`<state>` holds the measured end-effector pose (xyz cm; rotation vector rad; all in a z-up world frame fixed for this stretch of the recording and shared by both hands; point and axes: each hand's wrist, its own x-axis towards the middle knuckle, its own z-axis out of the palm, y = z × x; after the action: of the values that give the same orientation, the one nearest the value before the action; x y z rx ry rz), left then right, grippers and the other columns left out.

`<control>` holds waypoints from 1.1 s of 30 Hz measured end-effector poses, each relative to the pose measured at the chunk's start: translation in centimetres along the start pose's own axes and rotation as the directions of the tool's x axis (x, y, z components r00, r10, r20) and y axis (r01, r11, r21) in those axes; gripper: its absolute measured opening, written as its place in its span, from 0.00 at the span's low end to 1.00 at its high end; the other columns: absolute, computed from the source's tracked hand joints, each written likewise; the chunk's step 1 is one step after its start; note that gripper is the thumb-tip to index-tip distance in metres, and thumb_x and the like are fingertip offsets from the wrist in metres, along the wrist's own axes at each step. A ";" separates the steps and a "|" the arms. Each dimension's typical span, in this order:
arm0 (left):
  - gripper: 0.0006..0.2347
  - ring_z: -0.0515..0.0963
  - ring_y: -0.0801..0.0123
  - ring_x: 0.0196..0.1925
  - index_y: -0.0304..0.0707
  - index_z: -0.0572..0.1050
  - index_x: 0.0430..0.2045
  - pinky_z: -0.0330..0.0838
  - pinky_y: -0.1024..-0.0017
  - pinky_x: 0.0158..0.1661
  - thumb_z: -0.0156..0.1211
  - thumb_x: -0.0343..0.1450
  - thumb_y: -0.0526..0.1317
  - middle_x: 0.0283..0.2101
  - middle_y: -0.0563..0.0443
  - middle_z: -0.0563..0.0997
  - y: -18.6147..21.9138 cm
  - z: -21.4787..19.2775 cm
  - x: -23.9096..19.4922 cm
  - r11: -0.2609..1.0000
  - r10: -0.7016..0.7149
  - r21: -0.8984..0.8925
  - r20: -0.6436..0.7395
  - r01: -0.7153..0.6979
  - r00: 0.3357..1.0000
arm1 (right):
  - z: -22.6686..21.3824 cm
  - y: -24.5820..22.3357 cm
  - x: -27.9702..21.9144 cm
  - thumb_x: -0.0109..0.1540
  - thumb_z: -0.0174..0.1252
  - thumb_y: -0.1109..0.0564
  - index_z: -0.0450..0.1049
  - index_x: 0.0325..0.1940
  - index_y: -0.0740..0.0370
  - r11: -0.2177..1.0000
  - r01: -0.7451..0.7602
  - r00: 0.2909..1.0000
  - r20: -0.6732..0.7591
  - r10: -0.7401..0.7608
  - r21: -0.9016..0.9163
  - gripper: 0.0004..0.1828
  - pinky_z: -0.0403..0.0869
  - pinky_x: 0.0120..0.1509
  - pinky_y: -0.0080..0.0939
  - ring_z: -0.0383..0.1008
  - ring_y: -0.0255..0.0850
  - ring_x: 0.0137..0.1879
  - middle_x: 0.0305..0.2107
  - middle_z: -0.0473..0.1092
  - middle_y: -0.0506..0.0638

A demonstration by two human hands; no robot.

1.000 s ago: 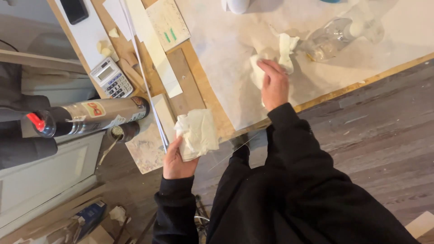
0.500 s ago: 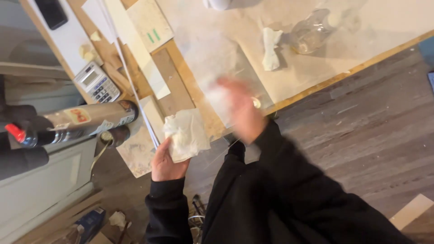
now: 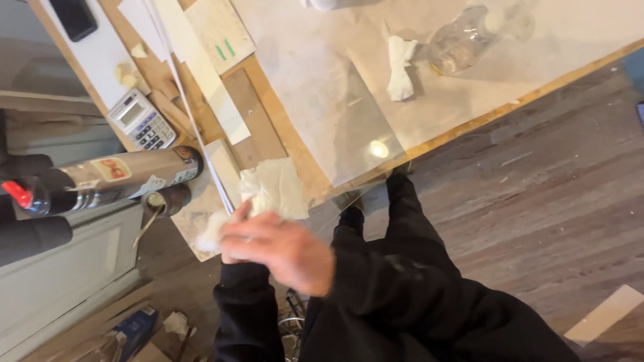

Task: Cleaning a piece of glass using a spray bottle and paper towels on a workbench.

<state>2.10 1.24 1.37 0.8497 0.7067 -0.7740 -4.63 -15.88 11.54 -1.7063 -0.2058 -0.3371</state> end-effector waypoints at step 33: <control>0.23 0.79 0.42 0.65 0.37 0.73 0.67 0.71 0.36 0.65 0.49 0.75 0.43 0.66 0.34 0.78 -0.1 -1.5 0.2 0.999 0.034 -0.025 0.058 -0.033 0.998 | -1.3 -1.5 -5.6 0.60 0.59 0.72 0.80 0.55 0.67 0.947 -0.248 0.953 -0.227 0.201 -0.203 0.20 0.73 0.75 0.52 0.75 0.53 0.66 0.56 0.77 0.59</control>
<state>1.79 2.43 0.51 0.8124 0.6474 -0.7563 -10.50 -16.59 11.21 -1.8866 0.1867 -0.3731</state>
